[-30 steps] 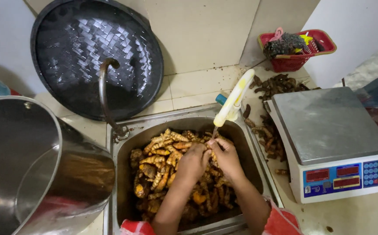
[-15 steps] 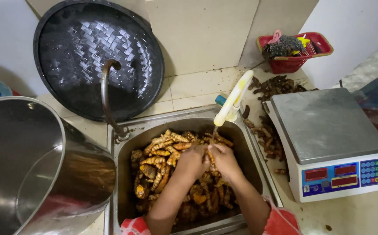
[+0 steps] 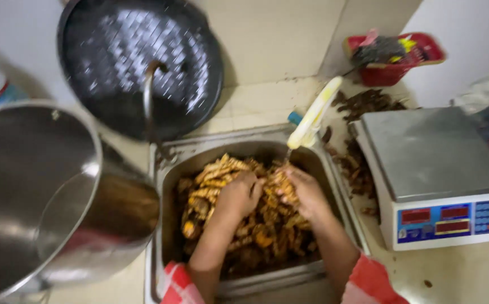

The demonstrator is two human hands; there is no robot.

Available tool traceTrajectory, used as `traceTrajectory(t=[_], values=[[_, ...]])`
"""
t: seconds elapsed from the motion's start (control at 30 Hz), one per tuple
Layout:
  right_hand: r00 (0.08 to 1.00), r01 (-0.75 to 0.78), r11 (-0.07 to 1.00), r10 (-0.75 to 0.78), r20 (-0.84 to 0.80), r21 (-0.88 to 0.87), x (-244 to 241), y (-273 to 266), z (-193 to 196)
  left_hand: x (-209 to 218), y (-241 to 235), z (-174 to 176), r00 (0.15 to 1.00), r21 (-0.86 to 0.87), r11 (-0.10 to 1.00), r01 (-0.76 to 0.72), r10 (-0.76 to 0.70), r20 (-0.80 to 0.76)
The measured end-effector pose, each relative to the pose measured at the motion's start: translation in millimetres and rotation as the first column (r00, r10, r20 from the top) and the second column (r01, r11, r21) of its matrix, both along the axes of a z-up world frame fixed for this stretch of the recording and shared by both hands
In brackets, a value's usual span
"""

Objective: Washing turmeric roots in a sink under running water using hands and a scrubbing pad

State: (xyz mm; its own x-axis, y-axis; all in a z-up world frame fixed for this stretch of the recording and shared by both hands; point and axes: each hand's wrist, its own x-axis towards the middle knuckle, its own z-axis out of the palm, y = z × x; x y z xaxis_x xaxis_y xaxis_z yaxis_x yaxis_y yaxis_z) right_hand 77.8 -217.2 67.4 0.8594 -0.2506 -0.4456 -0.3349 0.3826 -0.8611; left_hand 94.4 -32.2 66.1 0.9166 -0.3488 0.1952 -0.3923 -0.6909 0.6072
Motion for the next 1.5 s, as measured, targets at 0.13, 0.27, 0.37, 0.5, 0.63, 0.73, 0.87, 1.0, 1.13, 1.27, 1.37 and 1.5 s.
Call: traceTrajectory(t=[0.13, 0.27, 0.37, 0.5, 0.63, 0.73, 0.87, 1.0, 1.13, 1.27, 1.37, 1.5], values=[[0.999, -0.023, 1.0, 0.023, -0.025, -0.006, -3.7, -6.2, -3.5, -7.3, 32.5, 0.0, 0.996, 0.037, 0.995, -0.089, 0.09, -0.027], [1.0, -0.025, 0.999, 0.025, -0.014, 0.036, -3.0, -7.5, -8.1, -27.0, 67.8, 27.8, 0.98, 0.086, 0.987, -0.134, 0.145, -0.133], [1.0, -0.026, 0.998, 0.026, 0.0, 0.05, -3.6, -7.4, -18.5, -40.3, 89.0, 26.0, 0.974, 0.089, 0.987, -0.133, 0.147, -0.174], [0.999, -0.018, 0.999, 0.017, 0.035, 0.038, -6.5, 6.7, -0.6, -48.5, 92.5, 21.0, 0.965, 0.037, 0.992, -0.122, 0.127, -0.228], [0.998, -0.03, 1.0, 0.03, 0.058, -0.002, -11.0, 11.9, -0.7, -51.0, 59.7, -6.8, 0.972, -0.158, 0.979, -0.125, 0.089, -0.216], [0.989, -0.067, 0.991, 0.082, 0.125, -0.117, -14.3, 11.2, 28.1, -42.9, 8.3, 9.1, 0.944, -0.419, 0.906, -0.065, -0.08, -0.321], [0.968, -0.089, 0.669, 0.232, 0.093, -0.738, -6.4, -22.1, 63.8, -13.2, -47.7, -37.6, 0.833, -0.618, 0.772, -0.149, -0.239, -0.499], [0.978, 0.135, 0.887, -0.047, 0.204, -0.442, 35.2, -107.3, 132.5, 17.1, -74.3, -57.8, 0.68, -0.447, 0.829, -0.336, -0.115, -0.724], [0.672, 0.716, 0.223, 0.036, 0.739, -0.662, 144.3, -214.5, 108.2, 40.9, -88.3, -35.4, 0.665, -0.368, 0.858, -0.357, -0.044, -0.746], [0.636, 0.771, 0.122, -0.187, 0.748, -0.625, 222.6, -313.4, 94.6, 22.0, -80.4, 37.0, 0.769, -0.529, 0.81, -0.253, -0.164, -0.619], [0.745, 0.654, -0.038, -0.14, 0.652, -0.756, 260.3, -392.7, 64.2, 21.5, -65.5, 57.8, 0.835, -0.449, 0.878, -0.167, -0.117, -0.538], [0.952, 0.098, -0.273, -0.254, 0.17, -0.957, 284.9, -434.5, 64.3, 24.6, -36.6, 82.9, 0.83, -0.188, 0.979, -0.073, -0.045, -0.556]])
